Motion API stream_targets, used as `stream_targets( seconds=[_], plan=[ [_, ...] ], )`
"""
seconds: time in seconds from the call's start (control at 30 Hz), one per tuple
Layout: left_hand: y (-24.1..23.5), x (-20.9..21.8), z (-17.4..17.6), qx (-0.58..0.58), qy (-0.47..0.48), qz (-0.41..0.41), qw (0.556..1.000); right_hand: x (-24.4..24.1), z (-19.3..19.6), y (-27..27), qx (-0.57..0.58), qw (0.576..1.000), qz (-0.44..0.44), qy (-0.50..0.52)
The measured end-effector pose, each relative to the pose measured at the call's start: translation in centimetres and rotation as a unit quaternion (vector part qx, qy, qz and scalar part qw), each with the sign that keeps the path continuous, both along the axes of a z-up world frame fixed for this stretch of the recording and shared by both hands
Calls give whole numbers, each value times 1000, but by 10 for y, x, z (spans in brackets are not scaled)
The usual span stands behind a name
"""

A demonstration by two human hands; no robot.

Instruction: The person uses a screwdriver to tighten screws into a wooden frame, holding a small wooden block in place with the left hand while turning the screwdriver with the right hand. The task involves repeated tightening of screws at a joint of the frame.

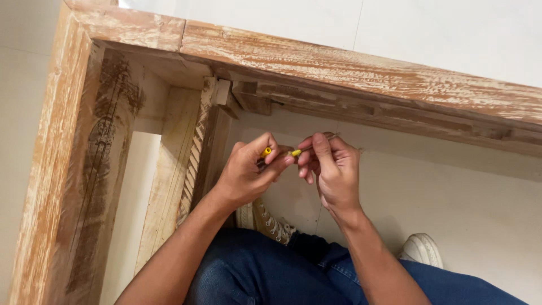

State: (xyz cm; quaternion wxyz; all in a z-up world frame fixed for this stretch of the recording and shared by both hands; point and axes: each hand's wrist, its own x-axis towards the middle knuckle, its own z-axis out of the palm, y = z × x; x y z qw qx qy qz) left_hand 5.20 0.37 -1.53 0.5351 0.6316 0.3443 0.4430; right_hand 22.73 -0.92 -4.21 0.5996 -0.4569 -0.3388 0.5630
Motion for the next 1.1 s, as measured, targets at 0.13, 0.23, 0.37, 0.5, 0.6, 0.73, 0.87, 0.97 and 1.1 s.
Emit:
stream_targets(
  seconds=[0.13, 0.23, 0.37, 0.5, 0.6, 0.73, 0.87, 0.97, 1.1],
  plan=[
    [0, 4, 2, -18, -23, 14, 999, 10, -1, 5, -11, 1000, -8, -4],
    [0, 7, 0, -63, -93, -1, 994, 22, -4, 11, -4, 1000, 2, 4],
    [-4, 7, -21, -147, -186, -33, 971, 18, -7, 8, 15, 1000, -22, -6],
    [-10, 11, -16, -175, -213, -11, 961, -1, -15, 7, 25, 998, -57, 14],
    [-12, 13, -18, -193, -226, 11, 955, -6, -21, 8, 15, 998, -61, 32],
    [-11, 15, -36, -178, -202, 4, 963, -6, -14, 7, 8, 998, -60, 20],
    [-11, 15, -34, -196, -222, -3, 955, -9, -9, 8, 20, 999, -45, 2],
    [-11, 17, -21, -229, -240, 0, 943, 2, -20, 9, 40, 998, -32, -28],
    [-10, 17, -13, -262, -251, -26, 932, 7, -22, 12, 40, 999, -13, -22]
  ],
)
